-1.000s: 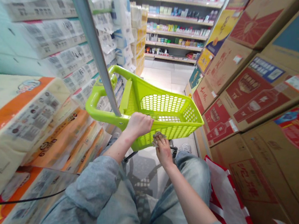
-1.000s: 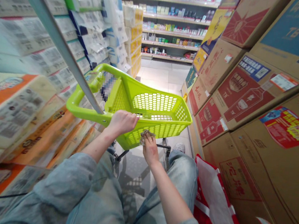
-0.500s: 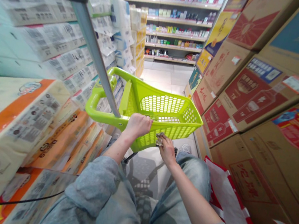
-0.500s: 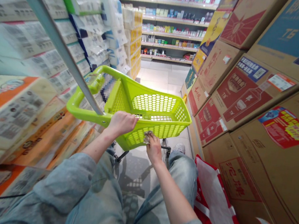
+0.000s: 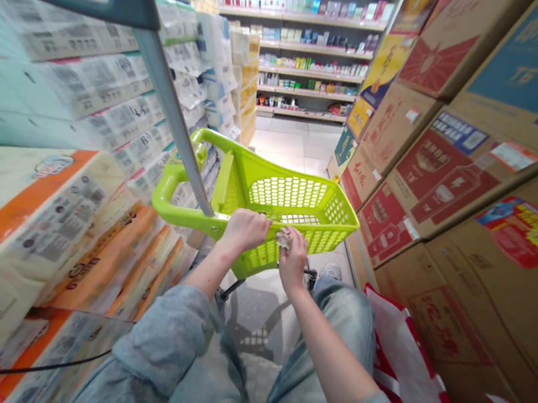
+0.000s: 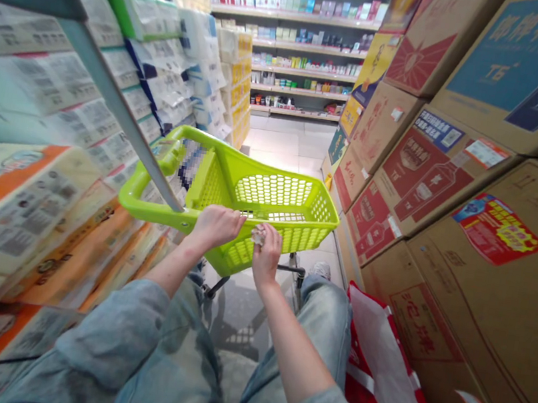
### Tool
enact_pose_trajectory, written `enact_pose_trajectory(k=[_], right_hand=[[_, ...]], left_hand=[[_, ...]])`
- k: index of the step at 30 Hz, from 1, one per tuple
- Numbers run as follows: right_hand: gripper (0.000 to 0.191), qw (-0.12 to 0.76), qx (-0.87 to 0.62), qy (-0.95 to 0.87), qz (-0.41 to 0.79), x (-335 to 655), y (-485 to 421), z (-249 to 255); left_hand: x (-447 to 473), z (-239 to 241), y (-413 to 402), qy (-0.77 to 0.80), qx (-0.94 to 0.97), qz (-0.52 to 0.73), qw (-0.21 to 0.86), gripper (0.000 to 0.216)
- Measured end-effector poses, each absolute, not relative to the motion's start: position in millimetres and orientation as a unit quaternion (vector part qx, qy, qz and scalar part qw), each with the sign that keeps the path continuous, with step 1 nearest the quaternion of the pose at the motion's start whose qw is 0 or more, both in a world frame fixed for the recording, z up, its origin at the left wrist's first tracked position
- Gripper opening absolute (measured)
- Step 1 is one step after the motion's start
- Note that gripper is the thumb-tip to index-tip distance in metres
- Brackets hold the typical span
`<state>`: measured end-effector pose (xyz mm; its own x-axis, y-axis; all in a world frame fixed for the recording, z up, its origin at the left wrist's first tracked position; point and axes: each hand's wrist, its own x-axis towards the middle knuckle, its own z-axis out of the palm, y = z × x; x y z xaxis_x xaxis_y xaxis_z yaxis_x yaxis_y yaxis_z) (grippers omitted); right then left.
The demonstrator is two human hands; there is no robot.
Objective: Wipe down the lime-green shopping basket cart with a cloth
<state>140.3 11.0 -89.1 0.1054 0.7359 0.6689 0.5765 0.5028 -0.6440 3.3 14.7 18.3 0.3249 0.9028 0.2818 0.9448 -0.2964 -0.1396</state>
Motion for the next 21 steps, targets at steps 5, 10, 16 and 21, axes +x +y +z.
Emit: enact_pose_trajectory(k=[5,10,16,21], right_hand=[[0.041,0.518,-0.39,-0.757,0.079,128,4,-81],[0.031,0.499,-0.446,-0.742,0.046,171,18,-88],[0.031,0.533,-0.564,-0.63,-0.024,240,35,-79],[0.033,0.481,-0.561,-0.674,-0.023,247,59,-70]], left_hand=[[0,18,13,-0.573,-0.805,-0.086,0.131,0.061],[1,21,12,-0.569,-0.803,-0.113,0.14,0.05],[-12,36,0,-0.506,-0.826,-0.233,0.088,0.032],[-50,43,-21,-0.525,-0.765,-0.342,0.149,0.023]])
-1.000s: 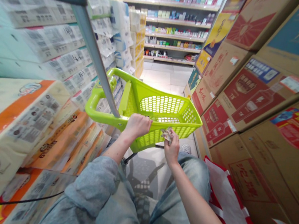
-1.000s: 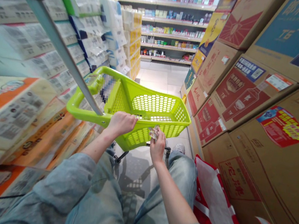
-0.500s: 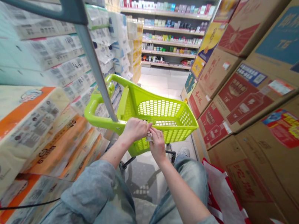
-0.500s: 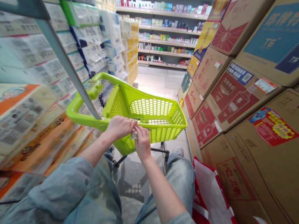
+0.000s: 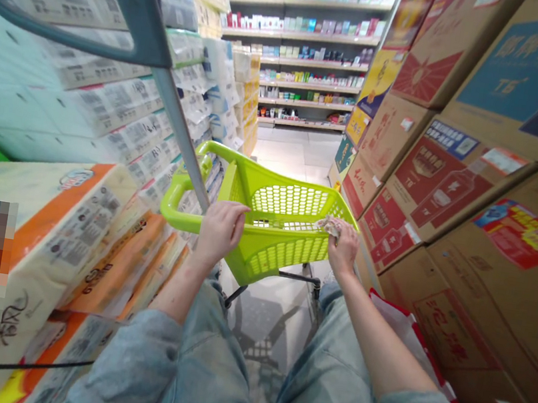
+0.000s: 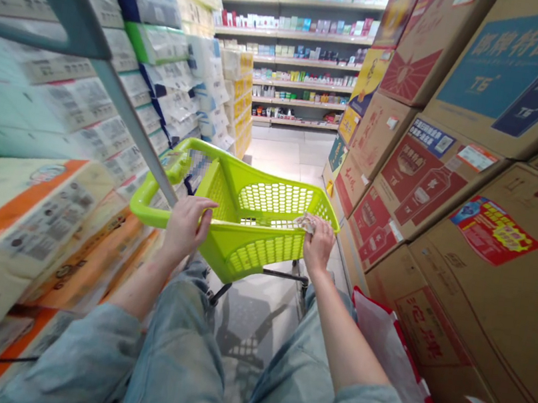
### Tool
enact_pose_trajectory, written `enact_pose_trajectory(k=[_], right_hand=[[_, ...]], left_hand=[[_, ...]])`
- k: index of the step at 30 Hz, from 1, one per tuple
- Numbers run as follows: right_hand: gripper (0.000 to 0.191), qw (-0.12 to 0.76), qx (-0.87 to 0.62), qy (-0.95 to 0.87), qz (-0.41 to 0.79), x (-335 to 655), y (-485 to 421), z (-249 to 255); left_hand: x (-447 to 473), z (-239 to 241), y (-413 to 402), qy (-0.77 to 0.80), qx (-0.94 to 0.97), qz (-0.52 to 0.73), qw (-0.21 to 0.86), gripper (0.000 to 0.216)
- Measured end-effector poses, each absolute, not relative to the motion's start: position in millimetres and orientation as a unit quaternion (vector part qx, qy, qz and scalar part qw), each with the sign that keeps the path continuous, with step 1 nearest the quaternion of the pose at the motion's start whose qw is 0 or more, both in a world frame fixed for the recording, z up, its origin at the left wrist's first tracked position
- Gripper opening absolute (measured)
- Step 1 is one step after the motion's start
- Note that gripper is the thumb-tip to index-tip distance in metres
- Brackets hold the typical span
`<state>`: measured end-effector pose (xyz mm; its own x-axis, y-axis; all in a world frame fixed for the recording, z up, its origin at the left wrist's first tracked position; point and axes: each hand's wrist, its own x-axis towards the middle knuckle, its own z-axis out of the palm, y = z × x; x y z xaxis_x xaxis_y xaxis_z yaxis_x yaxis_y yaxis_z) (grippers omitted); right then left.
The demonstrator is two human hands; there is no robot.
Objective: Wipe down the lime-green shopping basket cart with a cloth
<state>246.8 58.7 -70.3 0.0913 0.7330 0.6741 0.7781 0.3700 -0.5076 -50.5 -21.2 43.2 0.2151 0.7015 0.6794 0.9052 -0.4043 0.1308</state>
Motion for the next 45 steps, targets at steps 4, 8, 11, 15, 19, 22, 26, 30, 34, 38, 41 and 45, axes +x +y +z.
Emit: enact_pose_trajectory(k=[4,8,11,15,19,22,26,30,34,38,41,45], right_hand=[[0.031,0.438,-0.562,-0.702,-0.006,236,74,-88],[0.032,0.437,-0.544,-0.716,-0.015,239,81,-102],[0.033,0.444,-0.541,-0.715,-0.024,236,77,-100],[0.036,0.481,-0.506,-0.716,-0.005,194,53,-89],[0.047,0.51,-0.459,-0.727,0.027,112,18,-67],[0.047,0.523,-0.438,-0.729,0.054,57,-1,-47],[0.044,0.526,-0.425,-0.737,0.029,35,-3,-39],[0.036,0.507,-0.413,-0.756,-0.02,73,15,-59],[0.032,0.506,-0.462,-0.727,-0.031,138,35,-84],[0.033,0.535,-0.501,-0.68,-0.014,196,46,-99],[0.03,0.585,-0.563,-0.583,-0.012,212,46,-106],[0.026,0.605,-0.567,-0.558,0.046,188,40,-108]], left_hand=[[-83,40,-35,-0.566,-0.67,-0.409,0.252,0.016],[-102,40,-36,-0.639,-0.604,-0.399,0.259,0.026],[-106,40,-32,-0.665,-0.647,-0.285,0.242,0.029],[-104,38,-29,-0.665,-0.649,-0.228,0.291,0.035],[-101,36,-31,-0.661,-0.646,-0.218,0.311,0.036],[-99,38,-32,-0.659,-0.648,-0.225,0.308,0.037],[-98,39,-33,-0.655,-0.651,-0.233,0.304,0.036],[-99,40,-34,-0.657,-0.654,-0.22,0.305,0.035],[-97,40,-34,-0.655,-0.653,-0.218,0.31,0.036],[-94,39,-33,-0.655,-0.647,-0.223,0.32,0.034],[-89,38,-33,-0.655,-0.645,-0.227,0.322,0.033],[-78,37,-33,-0.656,-0.644,-0.236,0.315,0.032]])
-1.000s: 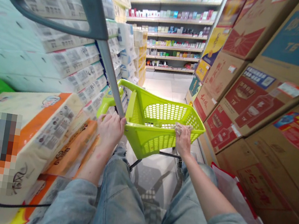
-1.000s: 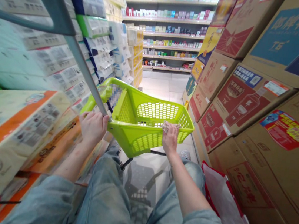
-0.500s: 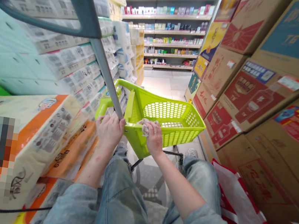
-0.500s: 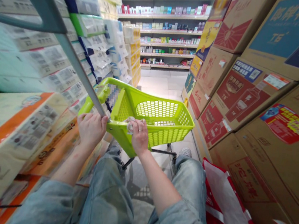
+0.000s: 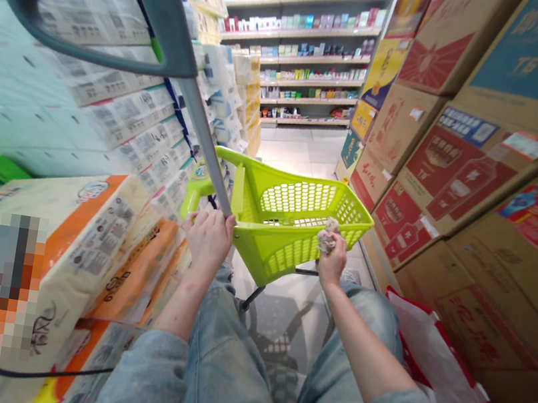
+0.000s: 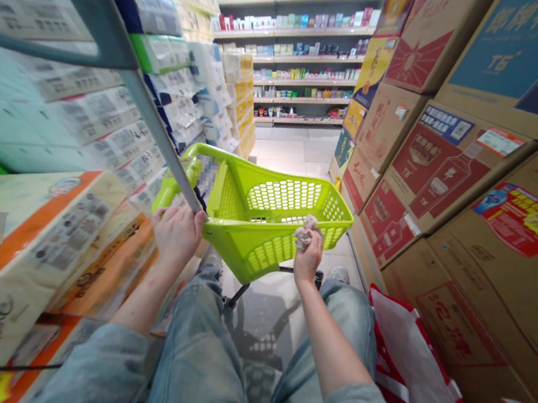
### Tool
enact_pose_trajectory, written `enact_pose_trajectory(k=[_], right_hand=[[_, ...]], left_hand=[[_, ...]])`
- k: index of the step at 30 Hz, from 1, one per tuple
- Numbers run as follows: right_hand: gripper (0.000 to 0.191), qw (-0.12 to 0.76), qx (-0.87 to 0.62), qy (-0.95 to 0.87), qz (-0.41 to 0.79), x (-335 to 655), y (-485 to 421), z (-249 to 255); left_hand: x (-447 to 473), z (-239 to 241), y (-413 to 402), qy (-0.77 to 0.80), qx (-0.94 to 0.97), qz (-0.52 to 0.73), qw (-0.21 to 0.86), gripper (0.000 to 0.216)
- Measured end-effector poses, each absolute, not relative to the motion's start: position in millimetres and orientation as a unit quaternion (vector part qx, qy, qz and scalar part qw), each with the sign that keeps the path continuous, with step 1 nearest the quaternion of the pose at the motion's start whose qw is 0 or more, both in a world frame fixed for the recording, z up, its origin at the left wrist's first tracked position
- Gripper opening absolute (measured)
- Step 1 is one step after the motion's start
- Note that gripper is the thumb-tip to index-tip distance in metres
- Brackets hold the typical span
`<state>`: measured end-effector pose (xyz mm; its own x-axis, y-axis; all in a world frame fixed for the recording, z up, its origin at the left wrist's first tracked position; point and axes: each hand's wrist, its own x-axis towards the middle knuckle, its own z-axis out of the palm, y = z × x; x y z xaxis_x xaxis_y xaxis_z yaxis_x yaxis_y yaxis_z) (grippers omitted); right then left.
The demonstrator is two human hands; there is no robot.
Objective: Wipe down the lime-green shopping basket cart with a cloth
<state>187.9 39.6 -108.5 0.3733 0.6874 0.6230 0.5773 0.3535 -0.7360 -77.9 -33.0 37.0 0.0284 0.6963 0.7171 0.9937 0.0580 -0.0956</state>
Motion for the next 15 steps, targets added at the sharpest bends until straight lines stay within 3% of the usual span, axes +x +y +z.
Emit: enact_pose_trajectory(k=[8,15], right_hand=[[0.033,0.609,-0.455,-0.638,0.121,81,-5,-69],[0.038,0.559,-0.437,-0.695,0.115,104,6,-86]], left_hand=[[-47,39,-32,-0.675,-0.649,-0.241,0.254,0.033],[-38,39,-28,-0.666,-0.657,-0.238,0.262,0.033]])
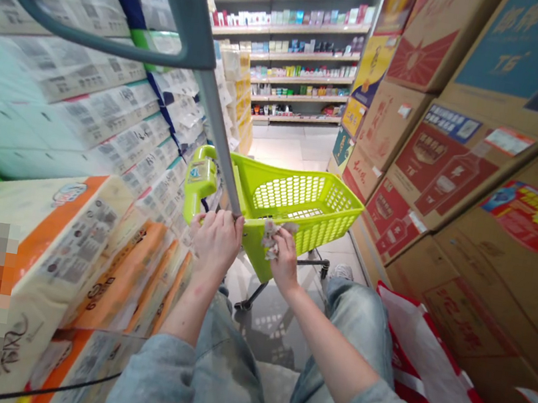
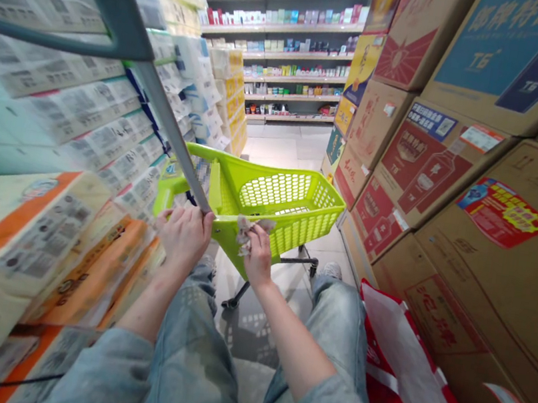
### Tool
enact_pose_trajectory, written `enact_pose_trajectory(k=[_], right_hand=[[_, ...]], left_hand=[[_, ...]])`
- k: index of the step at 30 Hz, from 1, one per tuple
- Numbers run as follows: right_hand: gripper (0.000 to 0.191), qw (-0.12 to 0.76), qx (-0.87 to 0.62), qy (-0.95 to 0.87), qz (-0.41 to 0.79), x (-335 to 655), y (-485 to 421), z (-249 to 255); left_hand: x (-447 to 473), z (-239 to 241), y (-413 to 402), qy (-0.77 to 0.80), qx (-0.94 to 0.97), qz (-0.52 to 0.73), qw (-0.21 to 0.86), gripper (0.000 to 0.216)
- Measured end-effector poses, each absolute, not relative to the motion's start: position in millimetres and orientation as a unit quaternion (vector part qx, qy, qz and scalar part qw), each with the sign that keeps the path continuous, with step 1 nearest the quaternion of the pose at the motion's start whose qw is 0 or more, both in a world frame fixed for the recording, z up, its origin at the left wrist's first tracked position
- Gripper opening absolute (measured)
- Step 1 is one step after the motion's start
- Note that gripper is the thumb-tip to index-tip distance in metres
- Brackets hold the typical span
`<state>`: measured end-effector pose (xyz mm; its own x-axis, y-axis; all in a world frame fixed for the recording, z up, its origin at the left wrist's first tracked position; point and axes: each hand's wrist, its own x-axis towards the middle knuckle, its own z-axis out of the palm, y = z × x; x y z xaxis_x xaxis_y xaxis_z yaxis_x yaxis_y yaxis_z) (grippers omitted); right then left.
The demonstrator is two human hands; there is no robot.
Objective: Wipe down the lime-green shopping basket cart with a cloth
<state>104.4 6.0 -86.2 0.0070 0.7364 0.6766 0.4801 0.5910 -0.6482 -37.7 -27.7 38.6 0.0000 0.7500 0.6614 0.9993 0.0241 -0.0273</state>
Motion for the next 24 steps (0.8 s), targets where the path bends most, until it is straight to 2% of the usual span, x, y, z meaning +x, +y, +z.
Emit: enact_pose_trajectory(k=[4,10,14,20,24], right_hand=[[0.033,0.567,-0.541,-0.61,0.118,148,32,-117],[0.035,0.582,-0.538,-0.602,0.092,178,58,-115],[0.034,0.572,-0.547,-0.602,0.104,160,54,-114],[0.047,0.504,-0.5,-0.68,0.185,115,14,-147],[0.045,0.516,-0.524,-0.639,0.228,102,5,-153]], left_hand=[[-36,37,-26,-0.666,-0.657,-0.238,0.261,0.034],[-31,36,-24,-0.673,-0.649,-0.238,0.263,0.034],[-26,35,-22,-0.675,-0.646,-0.246,0.26,0.034],[-20,35,-19,-0.673,-0.648,-0.266,0.237,0.034],[-18,36,-20,-0.679,-0.648,-0.257,0.231,0.035]])
